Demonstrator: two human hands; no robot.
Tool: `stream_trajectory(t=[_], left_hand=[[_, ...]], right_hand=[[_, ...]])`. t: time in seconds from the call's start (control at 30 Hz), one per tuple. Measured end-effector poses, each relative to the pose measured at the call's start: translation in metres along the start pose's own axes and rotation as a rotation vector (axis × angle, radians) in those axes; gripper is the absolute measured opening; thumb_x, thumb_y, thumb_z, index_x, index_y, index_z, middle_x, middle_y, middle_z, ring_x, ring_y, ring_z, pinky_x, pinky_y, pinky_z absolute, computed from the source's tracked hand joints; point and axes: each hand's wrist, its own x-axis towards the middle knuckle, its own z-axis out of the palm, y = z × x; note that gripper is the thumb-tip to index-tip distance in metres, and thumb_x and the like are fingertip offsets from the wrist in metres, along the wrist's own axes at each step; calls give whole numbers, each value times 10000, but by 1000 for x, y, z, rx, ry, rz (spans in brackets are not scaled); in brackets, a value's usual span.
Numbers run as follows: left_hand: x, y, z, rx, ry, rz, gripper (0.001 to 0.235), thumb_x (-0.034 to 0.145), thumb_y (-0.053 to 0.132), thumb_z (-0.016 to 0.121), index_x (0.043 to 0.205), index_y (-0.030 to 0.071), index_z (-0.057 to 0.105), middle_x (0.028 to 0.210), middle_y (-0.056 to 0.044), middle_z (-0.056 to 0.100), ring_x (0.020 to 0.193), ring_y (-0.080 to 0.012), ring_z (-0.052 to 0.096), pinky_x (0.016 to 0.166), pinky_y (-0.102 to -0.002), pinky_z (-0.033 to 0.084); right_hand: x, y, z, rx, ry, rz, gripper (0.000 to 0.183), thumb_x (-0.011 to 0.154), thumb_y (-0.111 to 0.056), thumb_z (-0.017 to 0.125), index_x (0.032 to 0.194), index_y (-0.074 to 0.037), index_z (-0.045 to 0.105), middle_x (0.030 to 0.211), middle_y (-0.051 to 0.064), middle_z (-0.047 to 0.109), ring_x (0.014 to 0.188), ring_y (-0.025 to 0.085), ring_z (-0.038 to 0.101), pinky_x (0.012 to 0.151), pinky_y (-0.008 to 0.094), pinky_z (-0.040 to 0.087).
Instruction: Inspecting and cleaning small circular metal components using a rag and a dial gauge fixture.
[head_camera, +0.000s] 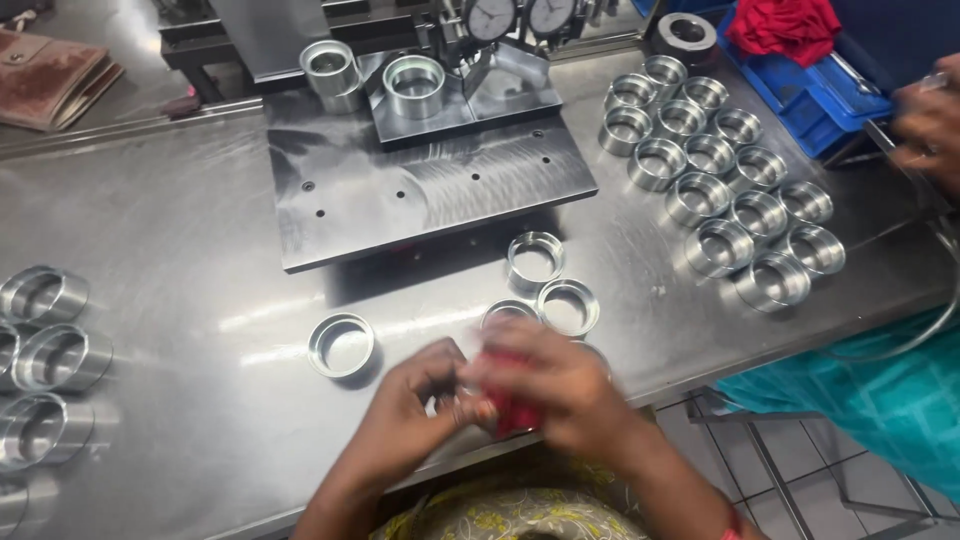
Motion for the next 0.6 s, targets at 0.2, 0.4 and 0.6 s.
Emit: stream_trajectory(t=[0.2, 0.4, 0.6], left_hand=[[-18, -6, 7, -328, -91, 130, 280, 757, 250, 890, 897, 41, 767, 919, 5, 612, 811, -107, 540, 703, -277, 437], [-18, 4, 9, -305, -149, 192, 312, 786, 302, 897, 849, 56, 717, 943, 11, 606, 840, -91, 520, 724, -252, 403], [-13, 5, 11, -325, -133, 189, 291, 775, 299, 871, 855, 60, 726, 970, 14, 621, 872, -90, 563, 744, -264, 459]], right_hand=[[3, 23, 14, -168, -29, -209, 511, 766, 9, 745, 1262, -107, 705, 1284, 145, 710, 1207, 270, 694, 1042, 411, 548], [-4, -9, 19, -116, 25, 38, 526, 784, 47, 677, 1279, -126, 697, 1170, 100, 756, 1083, 251, 750, 975, 392, 585], [-1, 22, 8, -330, -8, -304, 507, 826, 1, 702, 1322, -102, 678, 1330, 157, 708, 1239, 250, 708, 1054, 356, 585]])
